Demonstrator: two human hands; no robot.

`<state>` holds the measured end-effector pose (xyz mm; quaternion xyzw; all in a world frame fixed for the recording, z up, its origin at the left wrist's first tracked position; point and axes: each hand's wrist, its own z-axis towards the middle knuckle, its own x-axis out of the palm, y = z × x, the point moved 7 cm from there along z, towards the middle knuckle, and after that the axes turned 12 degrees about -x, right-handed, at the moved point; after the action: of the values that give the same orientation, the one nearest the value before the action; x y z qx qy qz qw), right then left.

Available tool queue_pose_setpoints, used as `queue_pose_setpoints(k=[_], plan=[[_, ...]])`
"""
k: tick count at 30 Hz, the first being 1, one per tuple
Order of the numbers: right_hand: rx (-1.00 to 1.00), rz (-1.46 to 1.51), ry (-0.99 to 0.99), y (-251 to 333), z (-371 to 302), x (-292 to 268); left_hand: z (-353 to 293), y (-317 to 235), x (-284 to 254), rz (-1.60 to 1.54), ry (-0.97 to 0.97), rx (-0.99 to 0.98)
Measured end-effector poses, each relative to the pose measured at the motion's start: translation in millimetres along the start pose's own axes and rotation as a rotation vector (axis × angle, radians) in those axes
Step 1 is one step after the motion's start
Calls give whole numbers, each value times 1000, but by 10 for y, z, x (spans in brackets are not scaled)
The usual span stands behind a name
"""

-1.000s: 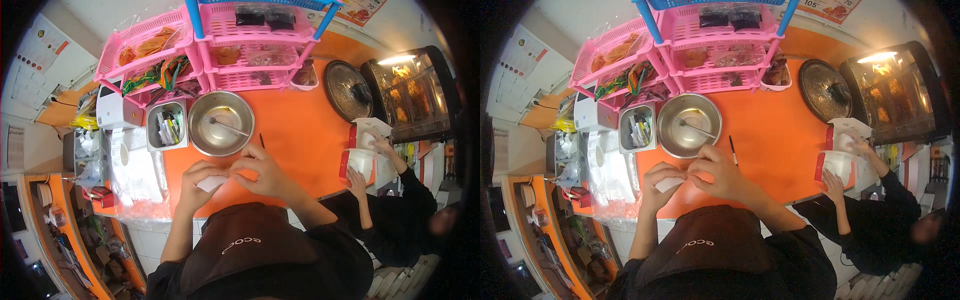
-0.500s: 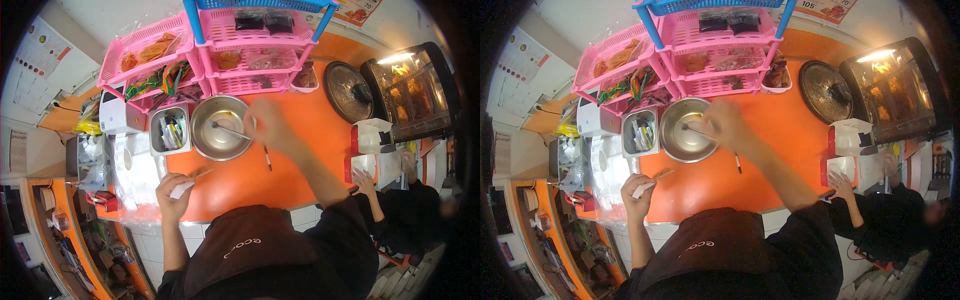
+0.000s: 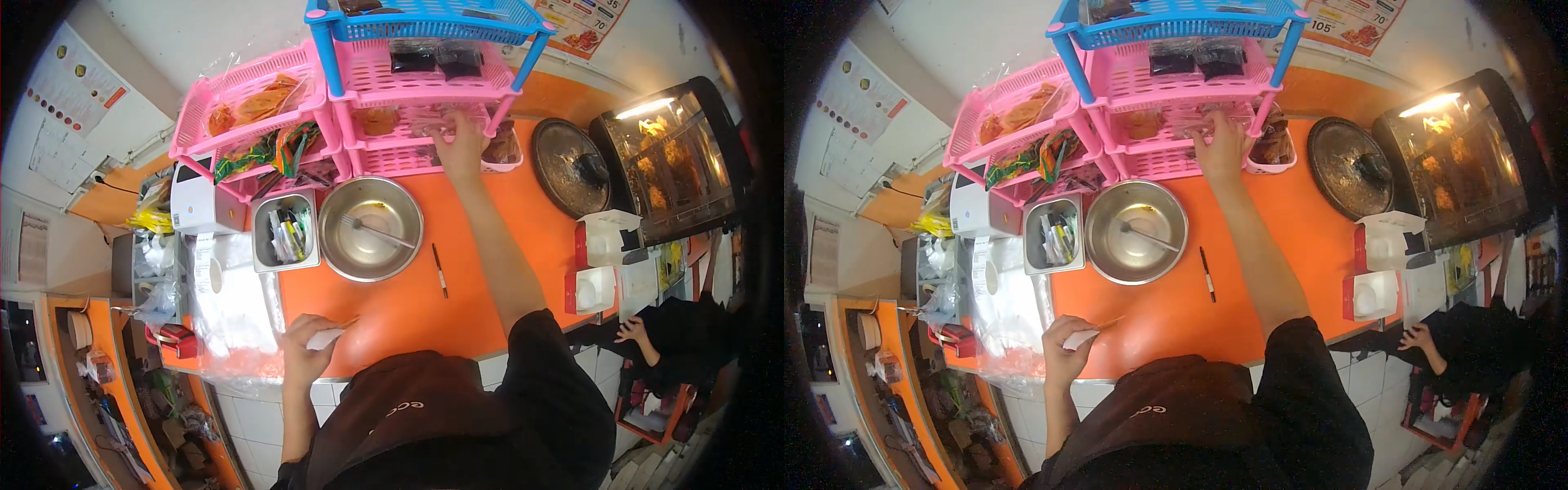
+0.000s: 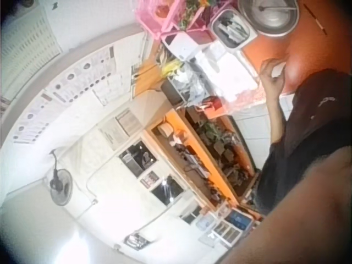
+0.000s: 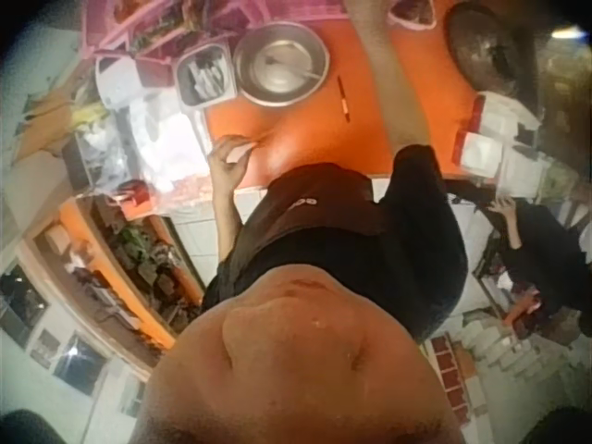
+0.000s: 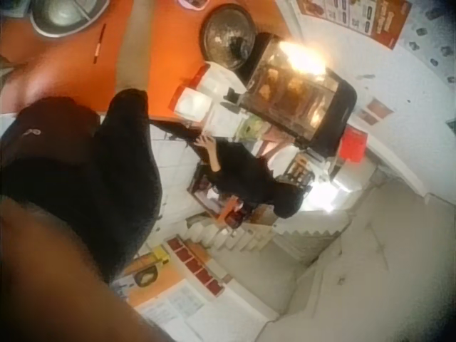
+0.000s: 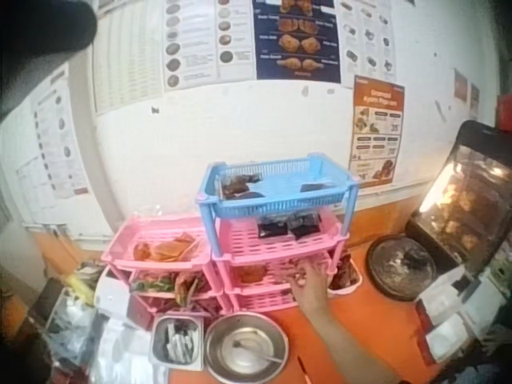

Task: The person folds cardboard boxes, uses a handheld device to print a receipt, checks order information on multiple smartphones, and prepares a plastic bag on a service counter.

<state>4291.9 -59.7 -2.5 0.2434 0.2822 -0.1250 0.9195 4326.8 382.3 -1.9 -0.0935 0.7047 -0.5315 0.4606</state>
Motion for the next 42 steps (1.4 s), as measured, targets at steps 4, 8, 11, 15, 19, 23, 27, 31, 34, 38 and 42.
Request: queue_pose_setpoints(k=[4,8,11,15,19,23,27,31,34,38,42], plan=[[-66,143,-81,-63,71,-34,9,-2,126,-6,68,3],[143,423,-133,-264,76,-47,39,-55,167,2,100,19],[181,437,-137,-415,29,-86,17,-7,190,-10,146,13],[-49,481,-101,-295,-89,-251,-25,-32,177,19,122,16],[283,919,-88,-591,-425,-268,-37,-93,219,-24,111,8],[489,1289,-165,-613,-747,-292,-56,-161,258,14,123,21],[664,1709,-220,-310,-1053,-610,-108,-132,289,-10,139,11],[619,1757,-202,-129,-1381,-904,-140,-160,359,2,138,22],[729,1201,572,27,-2088,-903,-179,-163,440,-3,153,42],[527,1019,579,344,-2699,-1129,-217,-286,580,31,184,92],[721,1141,400,409,-3180,-1431,-260,-410,810,23,291,132]])
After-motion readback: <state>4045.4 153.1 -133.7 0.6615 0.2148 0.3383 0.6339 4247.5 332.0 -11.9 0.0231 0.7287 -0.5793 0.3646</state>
